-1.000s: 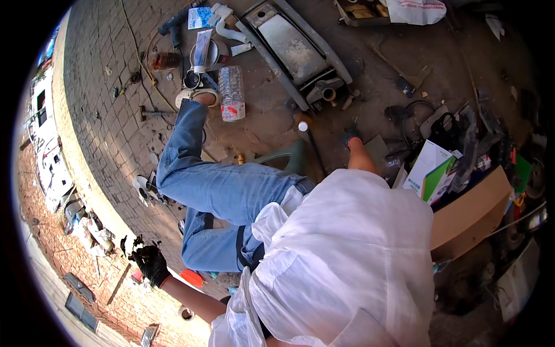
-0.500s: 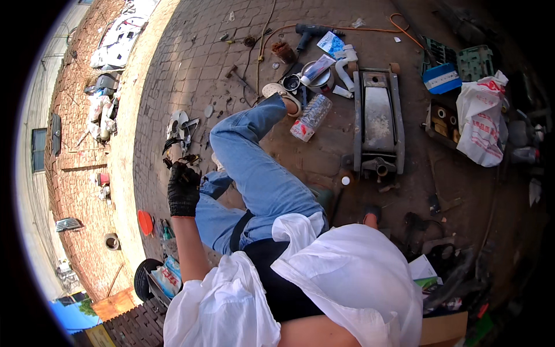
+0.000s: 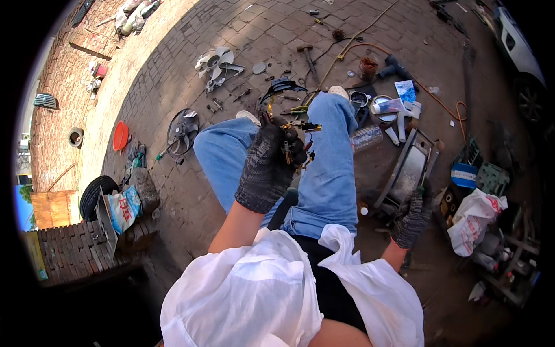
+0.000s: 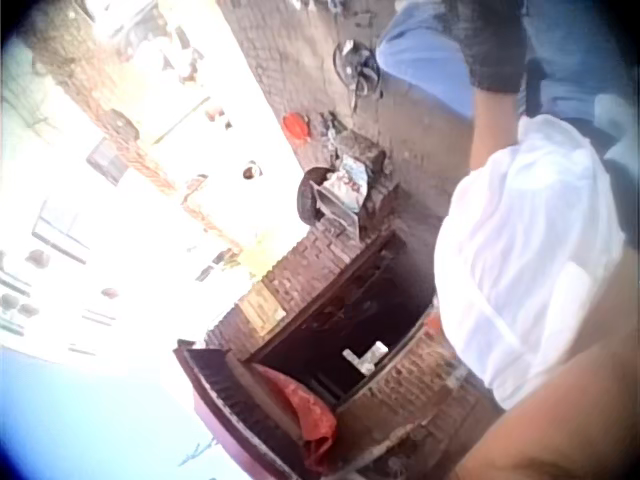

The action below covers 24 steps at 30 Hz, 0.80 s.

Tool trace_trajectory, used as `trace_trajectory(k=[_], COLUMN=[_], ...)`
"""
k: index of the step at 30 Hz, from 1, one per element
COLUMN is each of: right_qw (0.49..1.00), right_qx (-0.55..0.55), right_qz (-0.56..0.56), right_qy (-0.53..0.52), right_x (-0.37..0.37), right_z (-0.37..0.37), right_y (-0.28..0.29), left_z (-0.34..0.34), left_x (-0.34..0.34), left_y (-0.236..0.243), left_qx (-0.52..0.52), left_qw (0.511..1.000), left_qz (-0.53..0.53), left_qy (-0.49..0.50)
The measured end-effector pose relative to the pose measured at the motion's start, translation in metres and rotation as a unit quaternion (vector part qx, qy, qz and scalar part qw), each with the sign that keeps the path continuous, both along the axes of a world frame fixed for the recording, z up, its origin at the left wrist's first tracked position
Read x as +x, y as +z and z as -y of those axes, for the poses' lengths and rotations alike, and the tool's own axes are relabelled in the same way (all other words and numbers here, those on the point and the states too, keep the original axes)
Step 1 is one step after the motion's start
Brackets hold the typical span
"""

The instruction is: The person sits on the floor and uses pliers and a screwdriver to strip wires and manipulate a small electronic component. They repeatedly strip insulation from wires and adjust the internal parts of the device.

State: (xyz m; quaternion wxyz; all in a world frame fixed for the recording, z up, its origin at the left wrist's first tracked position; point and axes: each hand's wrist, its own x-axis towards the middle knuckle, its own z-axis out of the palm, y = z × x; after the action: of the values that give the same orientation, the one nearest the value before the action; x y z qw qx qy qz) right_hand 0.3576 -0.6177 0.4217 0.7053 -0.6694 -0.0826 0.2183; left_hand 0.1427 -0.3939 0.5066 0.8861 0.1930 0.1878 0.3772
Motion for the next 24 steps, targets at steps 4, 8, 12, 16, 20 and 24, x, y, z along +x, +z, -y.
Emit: trace_trajectory(k=[4, 8, 12, 16, 20, 24], right_qw=[0.975, 0.924, 0.881, 0.802, 0.792, 0.805], right_qx=[0.072, 0.019, -0.067, -0.125, -0.144, -0.122], right_qz=[0.066, 0.171, 0.184, 0.305, 0.312, 0.313], right_qy=[0.198, 0.341, 0.43, 0.498, 0.504, 0.489], right_x=[-0.052, -0.09, -0.123, -0.135, -0.146, -0.153], right_z=[-0.077, -0.116, -0.149, -0.171, -0.178, -0.181], right_y=[0.075, 0.107, 0.125, 0.142, 0.136, 0.134], left_z=[-0.007, -0.016, -0.012, -0.015, -0.021, -0.025], left_x=[-0.026, -0.051, -0.09, -0.104, -0.11, -0.108], left_y=[0.007, 0.006, 0.01, 0.01, 0.009, 0.004], left_qx=[-0.021, -0.02, -0.004, 0.046, 0.055, 0.086], left_qw=[0.999, 0.998, 0.986, 0.963, 0.953, 0.939], left_qz=[0.016, 0.007, -0.083, -0.16, -0.189, -0.22], left_qy=[0.041, 0.064, 0.146, 0.212, 0.23, 0.249])
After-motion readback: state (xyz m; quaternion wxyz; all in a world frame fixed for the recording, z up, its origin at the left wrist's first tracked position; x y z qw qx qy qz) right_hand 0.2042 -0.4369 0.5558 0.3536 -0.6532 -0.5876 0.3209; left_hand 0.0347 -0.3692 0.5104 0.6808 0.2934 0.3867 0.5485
